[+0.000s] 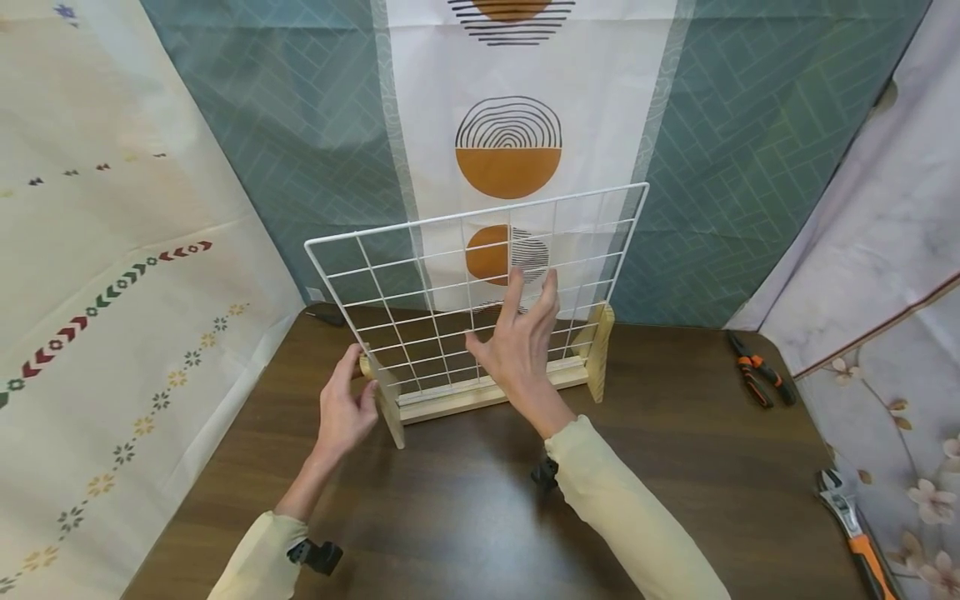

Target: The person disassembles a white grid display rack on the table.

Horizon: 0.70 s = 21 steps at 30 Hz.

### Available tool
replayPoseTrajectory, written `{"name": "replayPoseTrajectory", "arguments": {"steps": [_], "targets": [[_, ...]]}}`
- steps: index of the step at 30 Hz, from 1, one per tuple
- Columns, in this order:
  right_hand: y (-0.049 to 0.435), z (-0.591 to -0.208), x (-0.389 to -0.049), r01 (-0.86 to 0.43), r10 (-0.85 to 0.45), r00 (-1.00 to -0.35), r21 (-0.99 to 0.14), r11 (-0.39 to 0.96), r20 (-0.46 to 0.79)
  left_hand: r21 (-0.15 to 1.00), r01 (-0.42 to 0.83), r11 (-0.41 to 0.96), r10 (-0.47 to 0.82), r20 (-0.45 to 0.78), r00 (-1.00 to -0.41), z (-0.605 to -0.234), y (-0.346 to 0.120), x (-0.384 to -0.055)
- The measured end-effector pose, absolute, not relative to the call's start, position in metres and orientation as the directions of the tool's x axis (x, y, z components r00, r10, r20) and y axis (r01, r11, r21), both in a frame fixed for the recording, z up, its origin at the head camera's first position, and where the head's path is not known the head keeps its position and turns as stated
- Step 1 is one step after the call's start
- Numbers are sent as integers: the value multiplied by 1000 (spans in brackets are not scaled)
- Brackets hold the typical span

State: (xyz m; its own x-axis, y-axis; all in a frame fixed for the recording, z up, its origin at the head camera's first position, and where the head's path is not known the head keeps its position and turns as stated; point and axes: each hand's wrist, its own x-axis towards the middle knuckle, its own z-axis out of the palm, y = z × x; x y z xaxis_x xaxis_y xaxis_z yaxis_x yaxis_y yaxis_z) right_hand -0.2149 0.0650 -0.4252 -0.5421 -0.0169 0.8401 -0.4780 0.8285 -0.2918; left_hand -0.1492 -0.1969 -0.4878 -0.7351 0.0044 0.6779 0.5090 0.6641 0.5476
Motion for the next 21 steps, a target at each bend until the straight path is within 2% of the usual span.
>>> {"name": "replayPoseTrajectory", "arguments": {"steps": [12, 21], "targets": [[66, -401, -216, -457, -14, -539, -278, 845, 842, 551, 500, 668, 7, 667, -745, -485, -195, -147], [68, -386, -215, -462, -21, -544, -279, 842, 839, 542, 509, 669, 1, 684, -730, -486, -193, -148]]}}
